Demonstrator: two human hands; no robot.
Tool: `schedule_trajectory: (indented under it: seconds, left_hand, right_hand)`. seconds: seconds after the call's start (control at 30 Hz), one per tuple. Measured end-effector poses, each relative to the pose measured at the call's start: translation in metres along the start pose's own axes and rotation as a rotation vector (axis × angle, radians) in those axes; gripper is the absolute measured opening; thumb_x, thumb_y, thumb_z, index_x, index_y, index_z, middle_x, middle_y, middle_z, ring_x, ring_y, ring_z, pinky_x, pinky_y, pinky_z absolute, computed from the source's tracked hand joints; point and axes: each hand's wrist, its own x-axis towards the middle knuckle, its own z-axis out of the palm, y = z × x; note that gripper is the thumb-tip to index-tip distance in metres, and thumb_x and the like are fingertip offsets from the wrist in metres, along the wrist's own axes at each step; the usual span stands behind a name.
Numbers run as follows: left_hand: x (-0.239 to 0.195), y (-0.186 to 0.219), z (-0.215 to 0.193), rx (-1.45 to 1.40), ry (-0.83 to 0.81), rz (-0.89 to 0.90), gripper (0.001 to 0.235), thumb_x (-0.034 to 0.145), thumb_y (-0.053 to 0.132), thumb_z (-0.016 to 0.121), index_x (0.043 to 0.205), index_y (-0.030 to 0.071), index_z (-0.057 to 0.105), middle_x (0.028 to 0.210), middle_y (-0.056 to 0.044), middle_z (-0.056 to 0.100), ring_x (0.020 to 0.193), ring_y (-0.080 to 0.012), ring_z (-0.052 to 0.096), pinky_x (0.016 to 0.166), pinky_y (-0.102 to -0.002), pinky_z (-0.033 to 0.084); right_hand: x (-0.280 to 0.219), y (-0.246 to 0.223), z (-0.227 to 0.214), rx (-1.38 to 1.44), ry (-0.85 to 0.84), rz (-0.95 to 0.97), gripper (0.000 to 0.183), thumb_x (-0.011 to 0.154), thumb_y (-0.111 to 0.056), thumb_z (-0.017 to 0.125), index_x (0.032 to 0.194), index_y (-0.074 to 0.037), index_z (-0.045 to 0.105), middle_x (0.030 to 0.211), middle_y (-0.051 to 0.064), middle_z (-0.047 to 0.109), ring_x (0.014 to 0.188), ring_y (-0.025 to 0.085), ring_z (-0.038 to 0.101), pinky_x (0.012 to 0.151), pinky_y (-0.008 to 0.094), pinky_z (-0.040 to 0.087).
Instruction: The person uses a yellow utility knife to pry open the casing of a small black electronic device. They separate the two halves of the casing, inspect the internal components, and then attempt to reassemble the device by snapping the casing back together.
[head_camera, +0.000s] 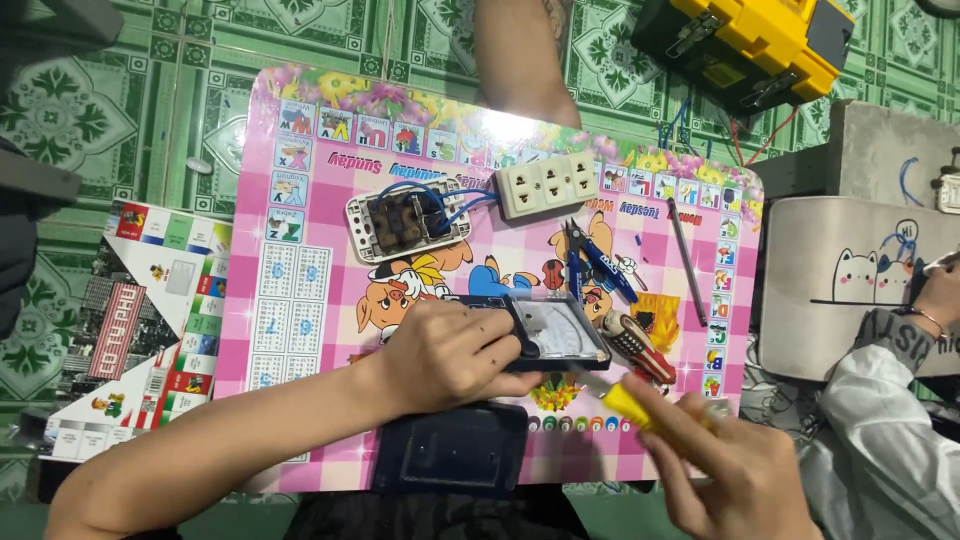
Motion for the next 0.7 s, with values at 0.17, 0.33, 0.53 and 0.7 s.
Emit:
schedule_trajectory:
  seconds: [0.17, 0.33, 0.53, 0.7]
  left_hand:
    - [0.001, 0.001, -0.001, 0.015, 0.018, 0.016, 0.05, 0.106, 0.039, 0.064, 0.065, 0.014, 0.049, 0.062, 0.002, 0.045, 0.048, -0.0071, 0.044, 0.039, -0.024, 0.036]
    - [0.0, 0.002, -0.002, 0.044, 0.009, 0.064, 0.047, 0.106, 0.035, 0.065, 0.067, 0.014, 0.051, 0.067, 0.001, 0.049, 0.055, -0.0097, 0.052, 0.042, -0.024, 0.039]
    - [-0.001, 0.002, -0.002, 0.097, 0.013, 0.089, 0.045, 0.108, 0.034, 0.06, 0.068, 0.016, 0.052, 0.066, 0.002, 0.051, 0.055, -0.0094, 0.054, 0.043, -0.023, 0.035]
    - [-0.001, 0.003, -0.002, 0.079, 0.014, 0.099, 0.043, 0.108, 0.031, 0.06, 0.069, 0.015, 0.054, 0.067, 0.001, 0.053, 0.057, -0.0114, 0.057, 0.043, -0.024, 0.037]
  right_hand:
    - [0.014, -0.012, 0.0, -0.132, -0.104, -0.118, 0.049, 0.092, -0.031, 0.061, 0.142, -0.034, 0.059, 0.065, -0.005, 0.05, 0.043, 0.018, 0.047, 0.038, 0.034, 0.041]
    - [0.018, -0.013, -0.002, -0.142, -0.144, -0.09, 0.05, 0.091, -0.033, 0.061, 0.142, -0.036, 0.059, 0.065, -0.008, 0.056, 0.04, 0.015, 0.05, 0.034, 0.035, 0.04]
    - [0.019, -0.018, -0.006, -0.166, -0.205, -0.086, 0.054, 0.091, -0.036, 0.061, 0.144, -0.038, 0.056, 0.066, -0.007, 0.057, 0.042, 0.019, 0.052, 0.034, 0.039, 0.042]
    - [0.021, -0.021, -0.008, -0.152, -0.246, -0.063, 0.054, 0.092, -0.036, 0.06, 0.145, -0.038, 0.054, 0.068, -0.007, 0.06, 0.042, 0.018, 0.053, 0.034, 0.039, 0.045]
